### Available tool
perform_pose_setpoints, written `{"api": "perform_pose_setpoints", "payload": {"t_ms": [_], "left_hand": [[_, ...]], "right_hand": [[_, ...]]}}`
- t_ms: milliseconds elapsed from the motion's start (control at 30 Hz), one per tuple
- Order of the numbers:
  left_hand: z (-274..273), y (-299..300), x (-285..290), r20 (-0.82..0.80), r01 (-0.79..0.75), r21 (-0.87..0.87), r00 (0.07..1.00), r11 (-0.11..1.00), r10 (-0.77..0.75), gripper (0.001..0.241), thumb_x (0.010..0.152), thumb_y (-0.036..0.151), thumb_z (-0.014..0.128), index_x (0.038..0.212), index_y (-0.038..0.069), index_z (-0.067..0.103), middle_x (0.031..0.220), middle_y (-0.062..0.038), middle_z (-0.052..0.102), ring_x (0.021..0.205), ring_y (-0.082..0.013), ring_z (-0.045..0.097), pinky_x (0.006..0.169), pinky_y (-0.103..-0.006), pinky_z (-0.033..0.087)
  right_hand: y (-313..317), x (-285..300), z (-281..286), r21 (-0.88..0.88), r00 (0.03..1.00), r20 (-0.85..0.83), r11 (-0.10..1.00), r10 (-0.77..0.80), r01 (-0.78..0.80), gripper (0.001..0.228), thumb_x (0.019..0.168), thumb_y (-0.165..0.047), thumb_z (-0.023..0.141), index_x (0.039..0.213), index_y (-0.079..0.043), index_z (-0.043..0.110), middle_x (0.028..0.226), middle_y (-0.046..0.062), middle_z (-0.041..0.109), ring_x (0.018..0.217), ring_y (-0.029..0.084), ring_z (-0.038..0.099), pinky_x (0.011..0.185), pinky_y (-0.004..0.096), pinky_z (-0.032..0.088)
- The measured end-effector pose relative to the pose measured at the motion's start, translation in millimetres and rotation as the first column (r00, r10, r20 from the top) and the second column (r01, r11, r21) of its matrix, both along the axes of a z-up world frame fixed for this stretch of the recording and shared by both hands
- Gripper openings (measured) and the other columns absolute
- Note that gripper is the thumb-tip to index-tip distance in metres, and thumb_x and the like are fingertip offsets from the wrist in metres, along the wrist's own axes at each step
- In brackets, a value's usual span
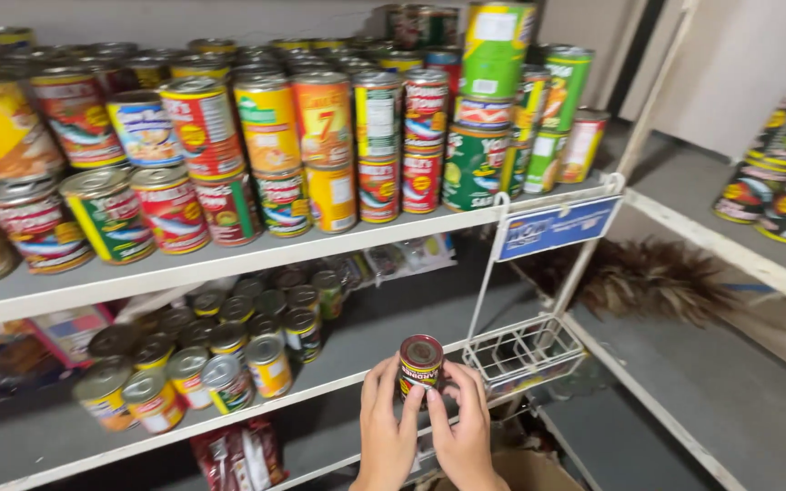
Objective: Organizing various canned food items on retail shelves.
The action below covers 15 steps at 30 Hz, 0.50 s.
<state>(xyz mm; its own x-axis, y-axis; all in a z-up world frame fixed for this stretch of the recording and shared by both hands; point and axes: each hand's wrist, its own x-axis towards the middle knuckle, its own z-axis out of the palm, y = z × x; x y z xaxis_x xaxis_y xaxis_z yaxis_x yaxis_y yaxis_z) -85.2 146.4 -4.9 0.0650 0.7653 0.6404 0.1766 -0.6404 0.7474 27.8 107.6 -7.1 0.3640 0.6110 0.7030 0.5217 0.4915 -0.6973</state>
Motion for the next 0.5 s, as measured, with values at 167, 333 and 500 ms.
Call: {"api": "perform_pose_setpoints", "payload": {"t_ms": [167, 333, 500], "left_hand": [[-15, 8, -40, -0.007, -0.101, -0.083, 0.995, 0.991, 0.100, 0.052, 0.093, 0.019, 0.068, 0.141, 0.003, 0.056, 0.127, -0.017, 0.058, 0.115, -0.0317, 0.062, 0.096, -0.0385, 0.051], [-26, 21, -72, -0.035, -0.213, -0.125, 0.977, 0.969, 0.210, 0.055, 0.093, 0.019, 0.069, 0.144, 0.003, 0.054, 0.121, -0.018, 0.054, 0.108, -0.0312, 0.062, 0.092, -0.0380, 0.051], [-35, 37, -92, 0.007, -0.294, -0.113, 0.955, 0.949, 0.297, 0.055, 0.091, 0.014, 0.071, 0.142, 0.003, 0.056, 0.118, -0.018, 0.058, 0.109, -0.0305, 0.063, 0.092, -0.0380, 0.052]], "right_hand": [[20, -39, -10, -0.020, 0.991, -0.017, 0.991, 0.134, -0.134, 0.042, 0.091, 0.000, 0.065, 0.132, 0.001, 0.056, 0.127, 0.015, 0.060, 0.111, 0.025, 0.066, 0.091, 0.035, 0.058], [49, -71, -24, -0.023, 0.975, -0.024, 0.975, 0.219, -0.219, 0.043, 0.089, 0.000, 0.069, 0.130, 0.001, 0.054, 0.126, 0.015, 0.059, 0.109, 0.024, 0.067, 0.091, 0.035, 0.058], [73, -93, -27, -0.017, 0.963, 0.027, 0.963, 0.268, -0.267, 0.046, 0.086, 0.002, 0.070, 0.129, 0.002, 0.055, 0.124, 0.015, 0.059, 0.110, 0.024, 0.066, 0.090, 0.035, 0.059]]}}
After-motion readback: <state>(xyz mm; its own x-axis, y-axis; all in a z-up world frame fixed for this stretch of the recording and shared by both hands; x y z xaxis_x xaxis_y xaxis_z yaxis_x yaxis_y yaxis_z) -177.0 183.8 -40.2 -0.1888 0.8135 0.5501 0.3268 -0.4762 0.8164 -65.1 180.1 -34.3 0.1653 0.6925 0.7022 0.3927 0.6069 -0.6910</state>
